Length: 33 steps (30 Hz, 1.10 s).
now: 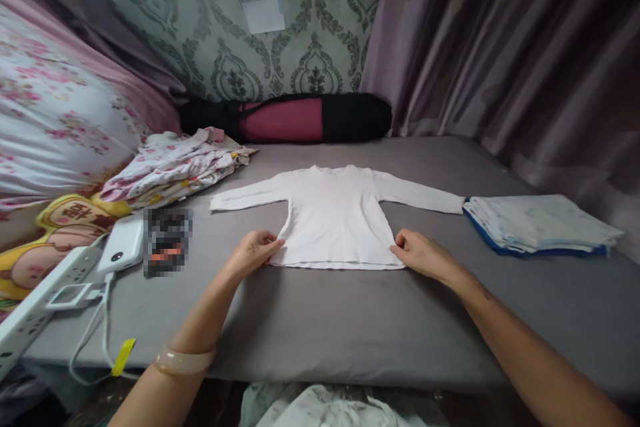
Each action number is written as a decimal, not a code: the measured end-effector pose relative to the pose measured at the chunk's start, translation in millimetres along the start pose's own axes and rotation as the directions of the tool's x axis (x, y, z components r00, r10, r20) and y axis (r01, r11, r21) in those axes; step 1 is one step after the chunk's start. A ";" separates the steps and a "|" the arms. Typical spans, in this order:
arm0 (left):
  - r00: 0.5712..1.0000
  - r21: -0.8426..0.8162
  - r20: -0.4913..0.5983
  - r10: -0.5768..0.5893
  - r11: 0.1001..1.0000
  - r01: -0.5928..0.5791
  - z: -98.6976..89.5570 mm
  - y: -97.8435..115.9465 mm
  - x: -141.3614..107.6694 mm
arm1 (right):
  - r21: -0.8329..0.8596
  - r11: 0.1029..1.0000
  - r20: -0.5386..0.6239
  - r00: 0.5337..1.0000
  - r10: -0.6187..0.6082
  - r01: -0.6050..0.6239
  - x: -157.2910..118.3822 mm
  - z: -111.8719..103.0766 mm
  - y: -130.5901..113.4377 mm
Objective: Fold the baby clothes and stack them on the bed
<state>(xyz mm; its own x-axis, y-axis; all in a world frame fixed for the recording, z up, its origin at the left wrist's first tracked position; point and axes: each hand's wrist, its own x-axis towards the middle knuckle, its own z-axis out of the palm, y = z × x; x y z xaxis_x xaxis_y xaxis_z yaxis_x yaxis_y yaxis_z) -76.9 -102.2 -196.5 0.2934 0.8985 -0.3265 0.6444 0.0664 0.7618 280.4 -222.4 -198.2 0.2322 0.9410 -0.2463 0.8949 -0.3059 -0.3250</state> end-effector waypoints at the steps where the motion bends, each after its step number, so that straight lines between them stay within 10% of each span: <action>1: 1.000 -0.041 0.000 -0.018 0.999 0.018 -1.2 2.3 3.8 | -0.039 0.999 0.013 1.000 -0.001 0.001 0.2 -3.1 -1.8; 8: 0.960 -0.538 -0.059 -0.273 0.819 0.199 2.8 26.7 58.3 | -0.303 0.953 -0.114 0.993 -0.006 -0.028 10.2 -7.6 -50.6; 19: 0.977 -0.581 -0.101 -0.189 0.808 0.096 9.5 24.0 94.6 | -0.029 0.767 -0.085 0.763 -0.641 0.641 5.7 44.2 -175.7; 33: 0.958 -0.556 -0.202 -0.205 0.829 0.061 3.8 29.5 116.6 | -0.188 0.777 -0.018 0.789 -0.615 0.601 15.8 72.5 -206.8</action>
<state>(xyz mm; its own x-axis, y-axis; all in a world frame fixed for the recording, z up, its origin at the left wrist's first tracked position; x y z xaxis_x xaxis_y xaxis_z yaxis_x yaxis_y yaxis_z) -21.0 2.9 -214.2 0.0063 0.9344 -0.3563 0.1591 0.3508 0.9228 71.4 -154.7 -201.1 -0.3600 0.9327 0.0222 0.9063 0.3553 -0.2288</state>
